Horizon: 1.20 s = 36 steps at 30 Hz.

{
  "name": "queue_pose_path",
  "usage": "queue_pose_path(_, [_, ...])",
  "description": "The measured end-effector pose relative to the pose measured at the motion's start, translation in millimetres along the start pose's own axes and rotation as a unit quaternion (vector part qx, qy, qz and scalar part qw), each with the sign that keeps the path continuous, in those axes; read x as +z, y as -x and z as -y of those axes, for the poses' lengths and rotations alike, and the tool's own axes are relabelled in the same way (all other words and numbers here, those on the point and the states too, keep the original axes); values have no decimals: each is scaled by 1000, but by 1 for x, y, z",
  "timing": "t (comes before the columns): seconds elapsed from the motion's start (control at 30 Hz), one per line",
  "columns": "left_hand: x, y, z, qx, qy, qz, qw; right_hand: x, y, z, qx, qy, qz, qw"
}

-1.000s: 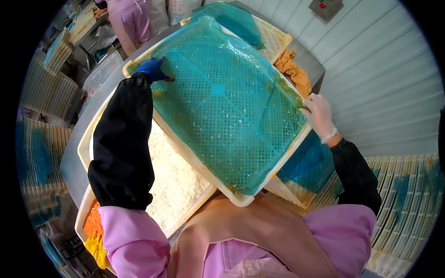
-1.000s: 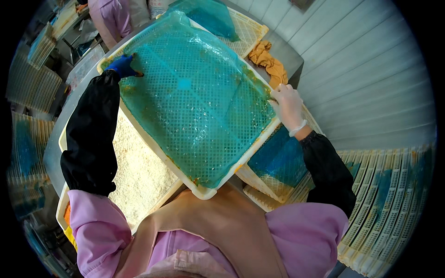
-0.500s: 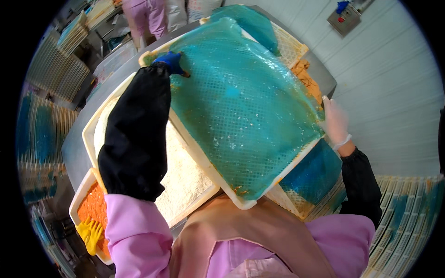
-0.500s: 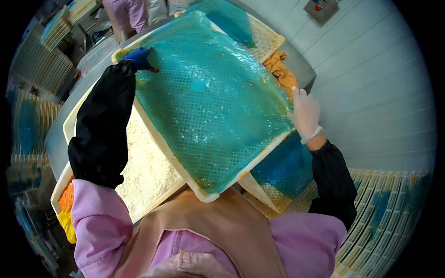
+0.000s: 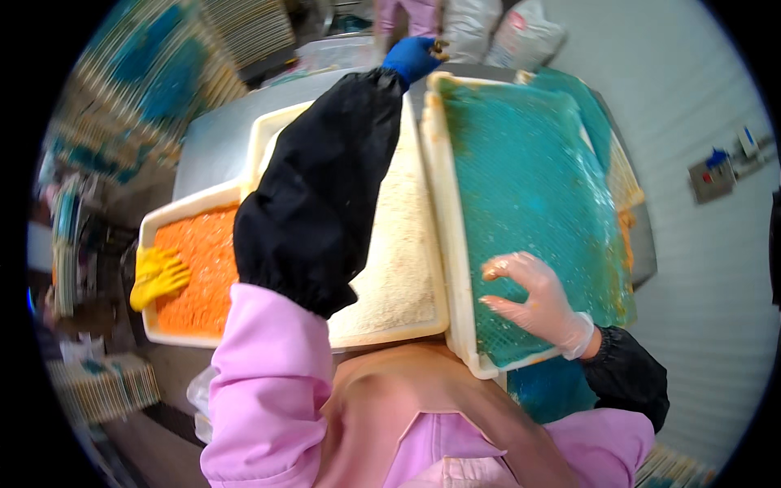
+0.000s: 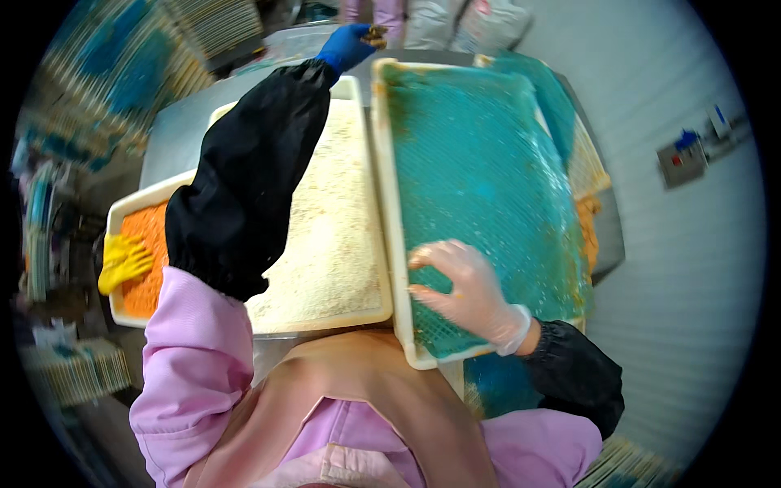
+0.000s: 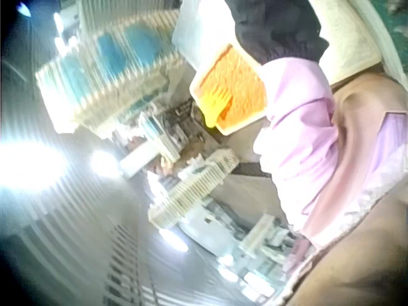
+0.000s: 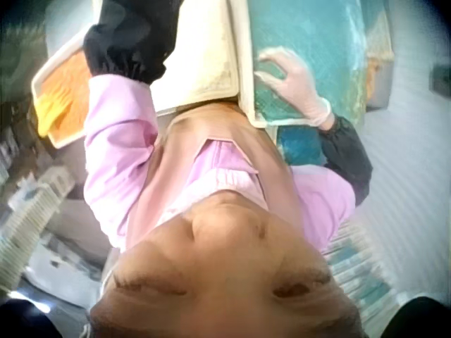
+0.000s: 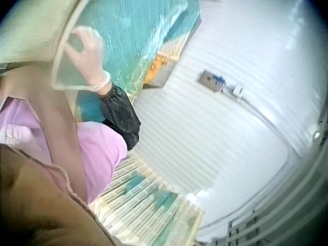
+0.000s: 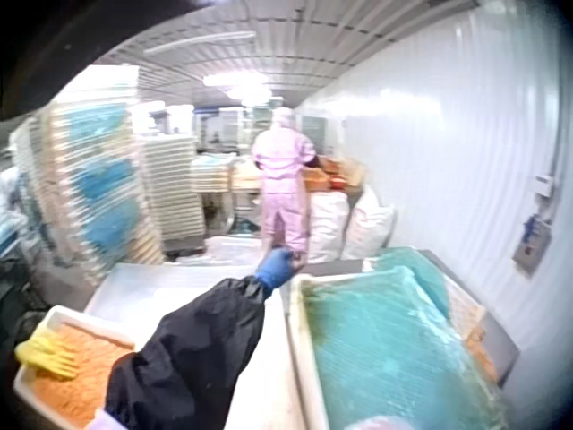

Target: The person repeatedly picks up orange fish fillets, coats them in white flour, and places them into a green tray. The process is repeated for multiple fillets in a continuous sequence.

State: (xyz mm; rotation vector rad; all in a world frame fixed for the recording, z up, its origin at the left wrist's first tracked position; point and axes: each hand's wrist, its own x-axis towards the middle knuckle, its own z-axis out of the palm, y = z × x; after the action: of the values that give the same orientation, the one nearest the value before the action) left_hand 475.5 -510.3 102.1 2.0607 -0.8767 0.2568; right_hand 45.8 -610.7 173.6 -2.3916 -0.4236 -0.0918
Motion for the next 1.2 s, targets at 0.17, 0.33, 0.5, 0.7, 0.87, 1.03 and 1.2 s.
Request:
queue_pose_path(0.17, [-144,0,137,-14,53,-248,967,98,-96,115,-108,-428,23,897])
queue_pose_path(0.33, [-305,120,133,-184,-168,-302,920,185,-137,172,-105,-509,103,848])
queue_pose_path(0.5, [-425,222,163,-198,-145,-372,895,222,-160,232,-229,-511,207,802])
queue_pose_path(0.7, [-551,299,252,-84,10,-549,831,259,-180,279,-292,-565,455,623])
queue_pose_path(0.87, [-497,314,256,-40,520,-515,680,298,-186,270,-280,-548,415,669])
queue_pose_path(1.03, [-345,409,114,-467,394,-187,769,282,-179,173,-50,-428,267,862])
queue_pose_path(1.2, [-285,464,165,-629,333,-65,700,253,-136,100,263,-436,115,853])
